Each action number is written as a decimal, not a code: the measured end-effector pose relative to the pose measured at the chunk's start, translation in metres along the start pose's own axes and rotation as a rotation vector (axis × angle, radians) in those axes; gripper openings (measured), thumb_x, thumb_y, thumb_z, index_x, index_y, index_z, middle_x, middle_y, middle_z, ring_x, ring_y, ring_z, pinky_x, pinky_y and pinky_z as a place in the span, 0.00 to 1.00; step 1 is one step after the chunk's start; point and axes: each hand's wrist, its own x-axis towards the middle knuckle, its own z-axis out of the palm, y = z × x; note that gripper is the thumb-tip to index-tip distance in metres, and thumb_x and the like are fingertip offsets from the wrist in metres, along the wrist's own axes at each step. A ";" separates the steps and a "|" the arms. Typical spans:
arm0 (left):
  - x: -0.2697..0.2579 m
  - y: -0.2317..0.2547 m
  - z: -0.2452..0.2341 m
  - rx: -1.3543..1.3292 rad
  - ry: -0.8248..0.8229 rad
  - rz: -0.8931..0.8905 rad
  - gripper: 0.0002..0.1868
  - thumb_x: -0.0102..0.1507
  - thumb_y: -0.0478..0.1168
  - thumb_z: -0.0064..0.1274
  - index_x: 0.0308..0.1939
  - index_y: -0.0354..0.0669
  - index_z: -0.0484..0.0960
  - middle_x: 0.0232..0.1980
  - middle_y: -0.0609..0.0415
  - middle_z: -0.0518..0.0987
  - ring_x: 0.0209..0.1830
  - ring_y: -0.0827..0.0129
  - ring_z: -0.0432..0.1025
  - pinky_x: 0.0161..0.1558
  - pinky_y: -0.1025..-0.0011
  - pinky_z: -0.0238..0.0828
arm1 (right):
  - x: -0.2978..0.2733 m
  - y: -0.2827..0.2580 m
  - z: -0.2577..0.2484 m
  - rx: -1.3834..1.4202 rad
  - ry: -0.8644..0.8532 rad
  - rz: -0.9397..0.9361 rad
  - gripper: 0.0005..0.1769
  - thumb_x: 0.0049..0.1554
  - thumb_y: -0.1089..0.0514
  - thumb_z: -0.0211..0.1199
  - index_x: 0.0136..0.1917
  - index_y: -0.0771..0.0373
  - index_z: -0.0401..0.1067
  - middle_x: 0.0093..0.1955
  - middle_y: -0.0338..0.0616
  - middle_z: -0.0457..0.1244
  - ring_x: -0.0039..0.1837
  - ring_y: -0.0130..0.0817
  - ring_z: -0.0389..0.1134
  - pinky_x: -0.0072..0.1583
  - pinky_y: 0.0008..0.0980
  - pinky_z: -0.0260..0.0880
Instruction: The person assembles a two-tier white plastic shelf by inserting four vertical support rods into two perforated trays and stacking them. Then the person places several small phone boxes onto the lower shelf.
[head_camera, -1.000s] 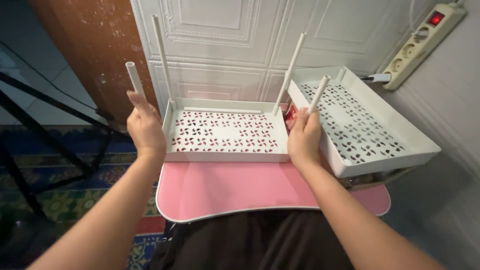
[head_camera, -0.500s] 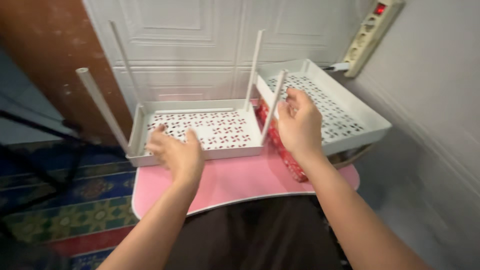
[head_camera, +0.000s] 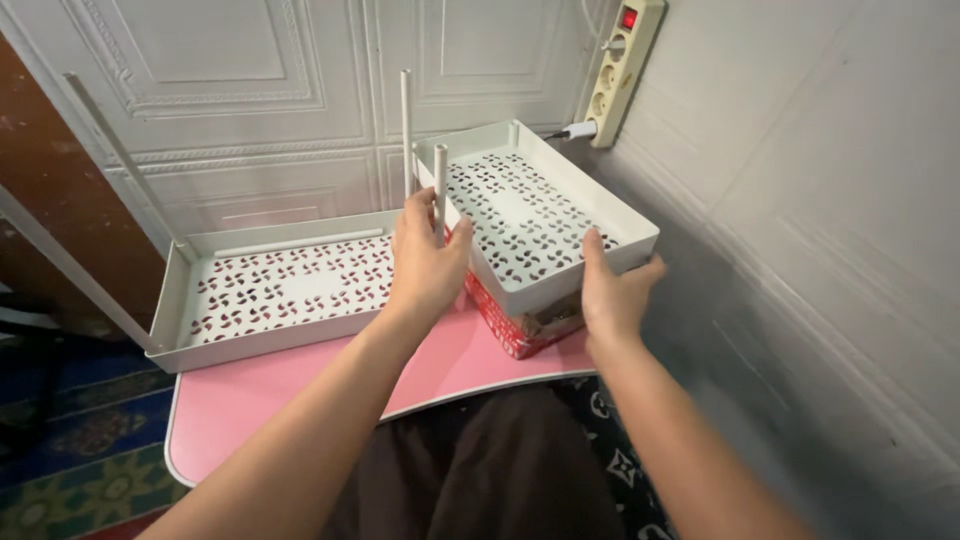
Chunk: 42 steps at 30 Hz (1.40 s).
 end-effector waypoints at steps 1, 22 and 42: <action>0.001 0.001 0.000 0.017 0.014 0.003 0.33 0.62 0.43 0.59 0.67 0.32 0.65 0.57 0.37 0.73 0.57 0.51 0.69 0.59 0.57 0.66 | 0.001 0.002 0.003 0.017 -0.021 0.035 0.53 0.54 0.45 0.67 0.77 0.71 0.40 0.74 0.65 0.51 0.74 0.49 0.57 0.72 0.42 0.56; 0.067 0.023 -0.039 -0.374 0.093 -0.110 0.37 0.72 0.64 0.31 0.64 0.32 0.68 0.62 0.42 0.76 0.63 0.64 0.69 0.63 0.65 0.63 | 0.087 -0.048 0.012 0.885 -0.381 -0.033 0.24 0.57 0.56 0.53 0.62 0.73 0.68 0.55 0.53 0.68 0.53 0.43 0.74 0.54 0.41 0.77; 0.059 0.003 -0.251 -0.209 0.644 -0.077 0.29 0.69 0.60 0.52 0.60 0.40 0.76 0.54 0.48 0.79 0.47 0.73 0.72 0.51 0.71 0.74 | 0.046 -0.129 0.148 0.888 -1.125 0.057 0.27 0.63 0.51 0.51 0.68 0.71 0.67 0.63 0.54 0.67 0.61 0.41 0.71 0.63 0.39 0.73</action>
